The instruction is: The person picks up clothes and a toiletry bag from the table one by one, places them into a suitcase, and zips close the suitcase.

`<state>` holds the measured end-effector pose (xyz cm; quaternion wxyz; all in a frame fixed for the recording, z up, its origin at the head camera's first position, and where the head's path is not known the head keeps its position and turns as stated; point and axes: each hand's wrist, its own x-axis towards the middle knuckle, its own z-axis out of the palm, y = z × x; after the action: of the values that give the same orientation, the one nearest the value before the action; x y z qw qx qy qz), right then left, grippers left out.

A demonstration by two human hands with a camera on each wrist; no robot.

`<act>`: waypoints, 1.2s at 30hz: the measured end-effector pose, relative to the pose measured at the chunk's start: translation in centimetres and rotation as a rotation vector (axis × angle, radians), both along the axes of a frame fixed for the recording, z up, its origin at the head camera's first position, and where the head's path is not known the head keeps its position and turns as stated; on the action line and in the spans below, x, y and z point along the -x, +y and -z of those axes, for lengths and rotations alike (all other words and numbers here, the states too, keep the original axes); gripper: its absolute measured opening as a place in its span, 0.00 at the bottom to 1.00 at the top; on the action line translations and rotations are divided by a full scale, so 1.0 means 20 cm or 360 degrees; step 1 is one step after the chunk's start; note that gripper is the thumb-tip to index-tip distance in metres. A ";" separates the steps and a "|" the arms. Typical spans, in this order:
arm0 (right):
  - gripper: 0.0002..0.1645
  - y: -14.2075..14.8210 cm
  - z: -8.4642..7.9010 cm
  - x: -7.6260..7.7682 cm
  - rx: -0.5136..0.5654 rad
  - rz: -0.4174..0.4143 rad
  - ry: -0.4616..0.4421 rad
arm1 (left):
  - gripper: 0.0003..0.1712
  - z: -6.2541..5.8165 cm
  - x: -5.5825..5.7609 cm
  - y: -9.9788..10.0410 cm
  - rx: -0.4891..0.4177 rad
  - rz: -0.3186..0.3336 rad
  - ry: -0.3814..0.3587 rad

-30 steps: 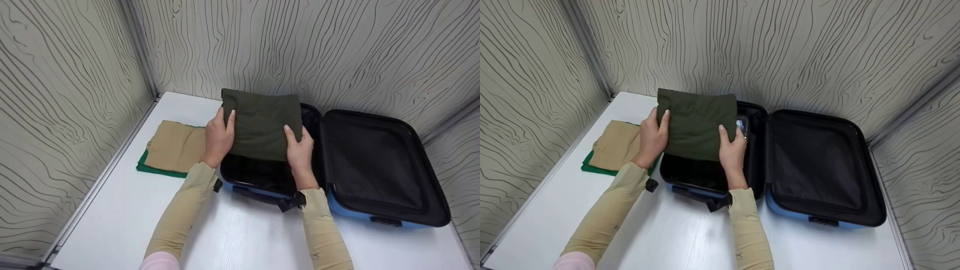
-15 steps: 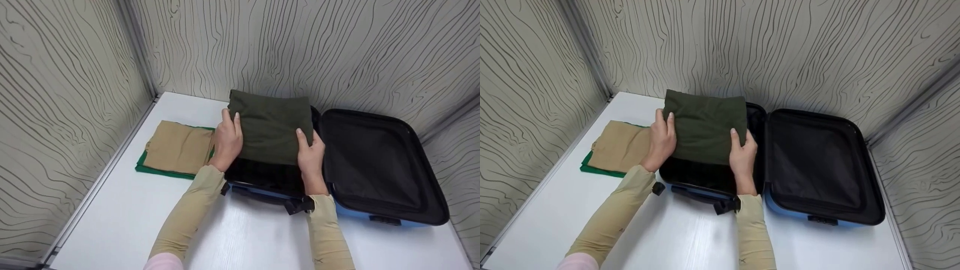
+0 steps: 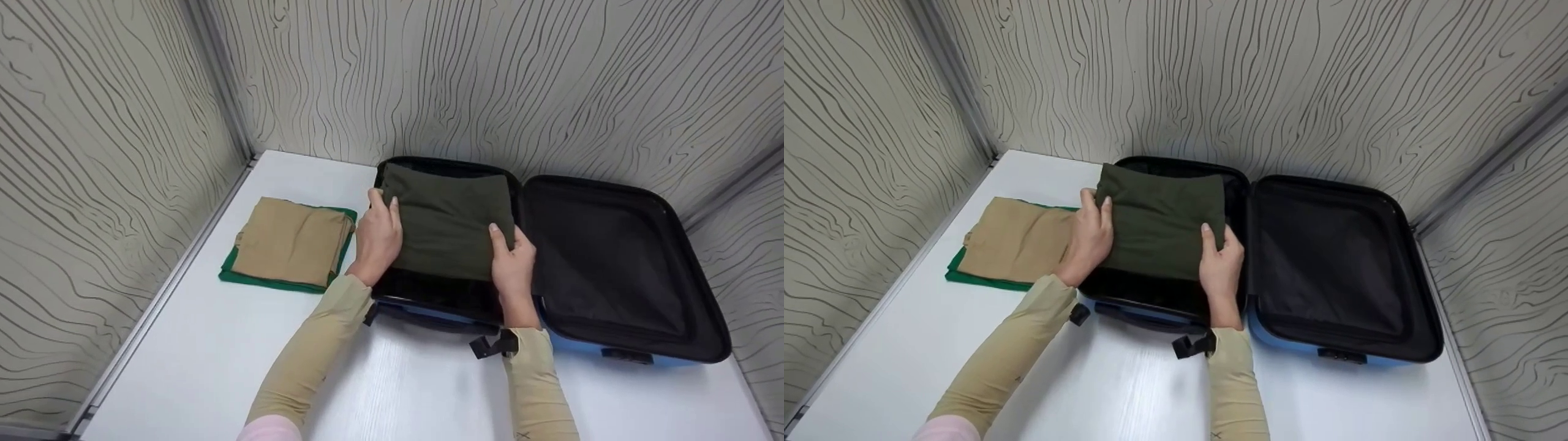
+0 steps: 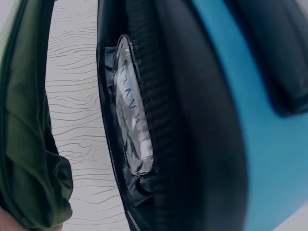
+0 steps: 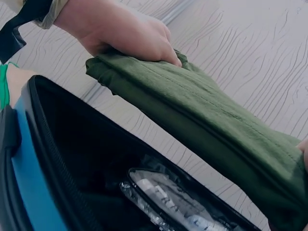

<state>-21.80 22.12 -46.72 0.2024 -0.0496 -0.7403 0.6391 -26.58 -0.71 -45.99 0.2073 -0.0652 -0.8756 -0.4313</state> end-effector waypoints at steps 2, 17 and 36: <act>0.22 0.01 0.02 -0.01 -0.0040 -0.0002 -0.0050 | 0.18 0.01 0.00 0.00 0.0015 0.0019 -0.0034; 0.24 0.09 0.10 -0.07 -0.0104 -0.0116 -0.0511 | 0.18 0.08 -0.02 0.00 0.0279 0.0189 -0.0321; 0.21 0.09 0.16 -0.10 -0.0279 -0.0140 -0.0644 | 0.23 0.08 -0.03 -0.05 0.0444 0.0324 -0.0702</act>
<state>-19.90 24.00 -50.00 0.0251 -0.1267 -0.8201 0.5575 -25.95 -1.73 -47.67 -0.0436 -0.0853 -0.9395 -0.3290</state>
